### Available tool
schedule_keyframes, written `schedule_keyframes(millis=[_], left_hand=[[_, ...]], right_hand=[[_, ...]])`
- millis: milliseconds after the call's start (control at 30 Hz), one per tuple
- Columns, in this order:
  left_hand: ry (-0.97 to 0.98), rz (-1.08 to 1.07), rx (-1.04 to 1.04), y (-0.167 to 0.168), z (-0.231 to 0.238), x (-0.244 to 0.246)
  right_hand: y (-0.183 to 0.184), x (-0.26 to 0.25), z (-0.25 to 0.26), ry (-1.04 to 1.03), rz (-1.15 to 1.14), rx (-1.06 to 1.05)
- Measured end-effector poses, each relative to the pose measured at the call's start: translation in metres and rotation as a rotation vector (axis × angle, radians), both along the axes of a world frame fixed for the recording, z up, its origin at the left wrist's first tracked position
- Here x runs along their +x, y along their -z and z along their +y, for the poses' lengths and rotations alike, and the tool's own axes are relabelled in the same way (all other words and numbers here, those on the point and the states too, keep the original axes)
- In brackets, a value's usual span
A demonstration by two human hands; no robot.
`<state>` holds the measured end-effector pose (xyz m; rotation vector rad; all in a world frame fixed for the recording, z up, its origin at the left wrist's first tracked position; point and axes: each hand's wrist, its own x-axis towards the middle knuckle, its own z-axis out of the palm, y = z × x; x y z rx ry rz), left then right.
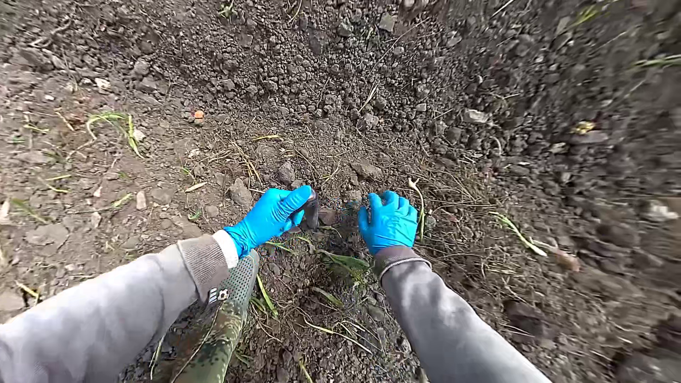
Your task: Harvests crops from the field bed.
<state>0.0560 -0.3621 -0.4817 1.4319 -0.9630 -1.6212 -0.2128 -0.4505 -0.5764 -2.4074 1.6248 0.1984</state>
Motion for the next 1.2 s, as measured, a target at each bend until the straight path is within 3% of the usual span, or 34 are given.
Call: schedule_keyframes(millis=[67, 167, 233, 333, 400, 533, 633, 767, 833, 1000, 1100, 1200], left_hand=[[-0.06, 0.018, -0.071, -0.029, -0.01, 0.008], [-0.105, 0.025, -0.245, -0.062, -0.031, 0.011], [-0.11, -0.028, -0.241, -0.053, -0.05, 0.002], [-0.003, -0.129, -0.026, 0.006, -0.064, -0.011], [0.07, -0.139, 0.029, 0.026, -0.065, -0.014], [0.123, -0.099, 0.045, 0.029, -0.051, -0.013], [0.012, -0.059, 0.037, 0.029, -0.037, -0.012], [-0.181, -0.015, 0.009, -0.003, -0.02, -0.008], [-0.253, 0.022, -0.055, -0.005, -0.01, -0.004], [-0.119, 0.005, -0.057, 0.044, 0.011, -0.012], [-0.098, -0.046, -0.097, 0.026, 0.006, -0.015], [-0.104, -0.122, -0.15, -0.01, 0.011, -0.027]], right_hand=[[-0.001, -0.029, -0.033, 0.262, 0.115, 0.057], [0.003, -0.049, -0.056, 0.312, 0.224, 0.241], [-0.004, -0.048, -0.054, 0.276, 0.228, 0.231], [-0.023, -0.029, -0.041, 0.228, 0.144, 0.119], [-0.031, -0.011, -0.033, 0.144, 0.053, 0.023], [-0.032, 0.026, -0.032, -0.047, -0.143, -0.051], [-0.021, 0.061, -0.036, -0.144, -0.073, 0.102], [0.011, 0.093, -0.024, -0.114, 0.073, 0.352], [0.023, 0.094, -0.017, -0.084, 0.029, 0.304], [-0.002, 0.019, -0.008, -0.045, -0.067, 0.087], [-0.032, -0.064, 0.007, 0.013, 0.015, 0.127], [-0.066, -0.17, 0.055, 0.08, 0.085, 0.176]])
